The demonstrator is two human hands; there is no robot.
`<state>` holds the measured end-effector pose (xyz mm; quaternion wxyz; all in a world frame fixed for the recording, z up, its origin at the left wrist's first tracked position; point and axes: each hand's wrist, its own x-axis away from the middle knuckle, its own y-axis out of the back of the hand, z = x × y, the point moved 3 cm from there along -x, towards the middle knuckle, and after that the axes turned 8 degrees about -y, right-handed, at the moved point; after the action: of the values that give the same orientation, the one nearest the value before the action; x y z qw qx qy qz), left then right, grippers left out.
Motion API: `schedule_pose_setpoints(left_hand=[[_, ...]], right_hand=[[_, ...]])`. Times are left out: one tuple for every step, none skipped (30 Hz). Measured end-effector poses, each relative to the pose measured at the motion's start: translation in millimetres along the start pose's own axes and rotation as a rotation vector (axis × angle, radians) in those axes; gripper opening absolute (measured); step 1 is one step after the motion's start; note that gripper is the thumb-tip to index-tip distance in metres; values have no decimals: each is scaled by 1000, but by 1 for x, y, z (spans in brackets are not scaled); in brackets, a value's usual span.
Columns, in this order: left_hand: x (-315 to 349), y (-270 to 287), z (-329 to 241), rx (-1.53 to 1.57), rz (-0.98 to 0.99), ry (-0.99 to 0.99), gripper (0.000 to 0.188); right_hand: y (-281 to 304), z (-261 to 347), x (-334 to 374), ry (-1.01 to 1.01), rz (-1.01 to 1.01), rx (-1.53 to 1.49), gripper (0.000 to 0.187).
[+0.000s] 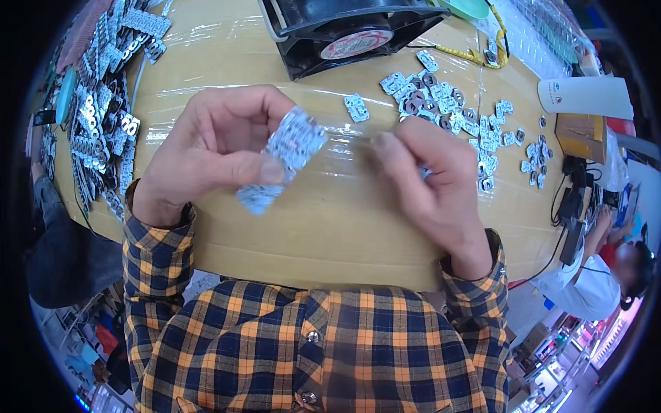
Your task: Assemble or separate small metal components on a workbench.
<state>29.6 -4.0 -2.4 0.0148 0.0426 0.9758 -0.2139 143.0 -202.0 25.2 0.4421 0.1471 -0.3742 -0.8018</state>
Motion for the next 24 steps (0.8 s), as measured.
schedule_pose_setpoints(left_hand=[[0, -3, -1, -22, -8, -61, 37], [1, -6, -2, -43, -16, -121, 36], [1, -11, -3, -46, -7, -118, 36], [2, -11, -7, -54, -160, -201, 36], [5, -10, -11, -62, -313, -285, 35], [5, -9, -10, -65, -389, -304, 33], [4, -10, -9, -58, -380, -304, 33], [5, -9, -7, 4, -446, -255, 33], [8, -9, -7, 59, -517, -207, 33], [8, -12, -8, 56, -550, -205, 30], [7, -12, -7, 59, -546, -205, 30], [8, -12, -6, 68, -525, -204, 27], [7, -12, -5, 78, -504, -203, 25], [7, -14, -6, 82, -497, -202, 25], [7, -16, -7, 85, -497, -167, 25], [6, -17, -6, 87, -496, -132, 24], [5, -17, -5, 89, -492, -129, 24], [4, -17, -3, 72, -471, -150, 25], [4, -16, -3, 56, -449, -170, 25], [3, -13, -2, 57, -446, -168, 25], [3, -11, -2, -8, -360, -128, 24], [4, -8, -2, -72, -273, -87, 24], [5, 0, -3, -73, -274, -85, 24], [7, 5, -5, -197, -133, -25, 25]], right_hand=[[1, 0, 0, -95, 42, -295, 28], [0, -1, 1, -189, 85, -589, 30], [-3, 1, 3, -191, 76, -593, 30], [-7, 5, 5, -111, 76, -576, 30], [-10, 9, 6, -31, 77, -556, 31], [-10, 9, 7, 2, 81, -550, 31], [-11, 8, 7, -5, 74, -544, 31], [-11, 8, 7, 22, 47, -540, 32], [-12, 9, 7, 55, 24, -538, 32], [-13, 8, 7, 93, 15, -542, 32], [-12, 9, 6, 91, 12, -539, 32], [-12, 10, 7, 106, 7, -509, 32], [-11, 11, 7, 121, 2, -479, 32], [-12, 12, 6, 116, -3, -476, 32], [-13, 13, 6, 129, -11, -479, 32], [-13, 12, 5, 142, -19, -482, 32], [-13, 11, 6, 138, -22, -481, 32], [-14, 10, 6, 148, -28, -484, 31], [-13, 10, 6, 158, -35, -487, 31], [-13, 9, 6, 155, -38, -486, 31], [-12, 9, 5, 184, -58, -440, 30], [-12, 8, 5, 213, -77, -393, 28], [-8, 8, 5, 212, -77, -395, 28], [-6, 9, 4, 187, -5, -366, 27]])
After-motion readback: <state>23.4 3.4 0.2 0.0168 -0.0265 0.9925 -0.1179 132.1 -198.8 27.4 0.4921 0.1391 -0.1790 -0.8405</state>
